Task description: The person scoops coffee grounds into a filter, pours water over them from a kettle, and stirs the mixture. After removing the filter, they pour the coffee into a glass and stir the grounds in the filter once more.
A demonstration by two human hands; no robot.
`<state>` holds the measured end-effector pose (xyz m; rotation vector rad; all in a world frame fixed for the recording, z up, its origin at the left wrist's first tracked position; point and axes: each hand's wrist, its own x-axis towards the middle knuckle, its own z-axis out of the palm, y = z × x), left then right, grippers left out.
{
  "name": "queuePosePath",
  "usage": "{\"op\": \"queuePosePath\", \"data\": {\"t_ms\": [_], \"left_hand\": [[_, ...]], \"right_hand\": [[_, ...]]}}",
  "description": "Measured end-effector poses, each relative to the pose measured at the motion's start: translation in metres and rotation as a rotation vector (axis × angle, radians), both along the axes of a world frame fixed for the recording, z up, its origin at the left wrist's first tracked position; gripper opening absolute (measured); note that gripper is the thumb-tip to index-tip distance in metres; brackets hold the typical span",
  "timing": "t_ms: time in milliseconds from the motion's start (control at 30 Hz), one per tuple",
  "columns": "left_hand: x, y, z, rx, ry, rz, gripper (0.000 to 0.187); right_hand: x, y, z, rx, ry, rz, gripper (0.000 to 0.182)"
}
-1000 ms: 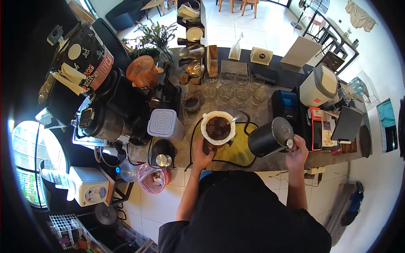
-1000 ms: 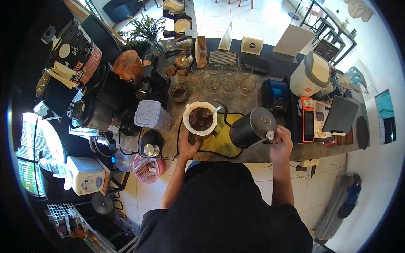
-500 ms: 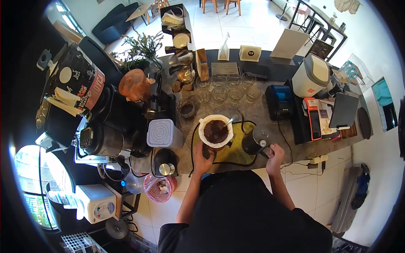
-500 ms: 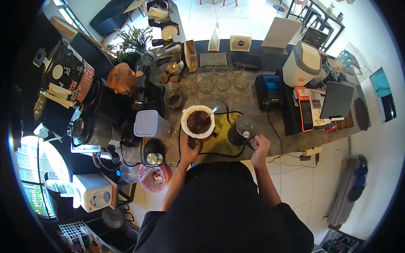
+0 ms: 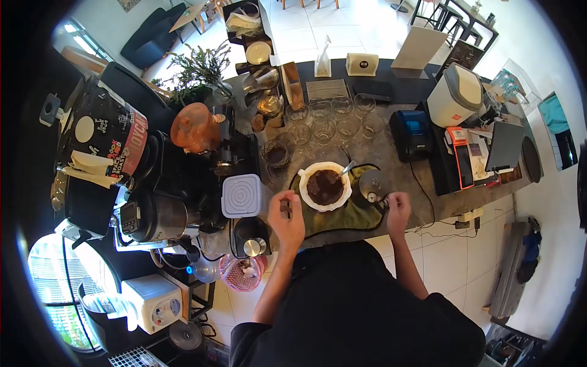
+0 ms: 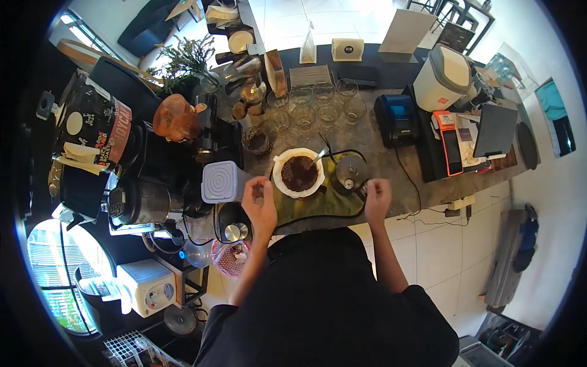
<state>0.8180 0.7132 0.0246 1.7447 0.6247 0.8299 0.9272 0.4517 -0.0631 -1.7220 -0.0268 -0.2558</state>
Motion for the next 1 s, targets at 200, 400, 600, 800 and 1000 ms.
{"op": "queuePosePath", "data": {"t_ms": [200,400,600,800,1000], "left_hand": [[0.034,0.029,0.021,0.184,0.19,-0.122,0.017],[0.043,0.033,0.028,0.142,0.263,-0.204,0.018],[0.044,0.036,0.025,0.044,0.264,-0.22,0.018],[0.06,0.036,0.037,0.299,0.225,-0.192,0.013],[0.07,0.042,0.025,0.202,0.303,-0.26,0.015]], "right_hand": [[0.018,0.045,0.132,-0.318,-0.34,0.183,0.006],[0.073,0.113,0.187,-0.607,-0.597,0.778,0.018],[0.114,0.153,0.166,-0.726,-0.064,1.23,0.021],[0.124,0.161,0.145,-0.666,-0.029,1.238,0.018],[0.13,0.161,0.144,-0.613,0.051,1.288,0.019]]}}
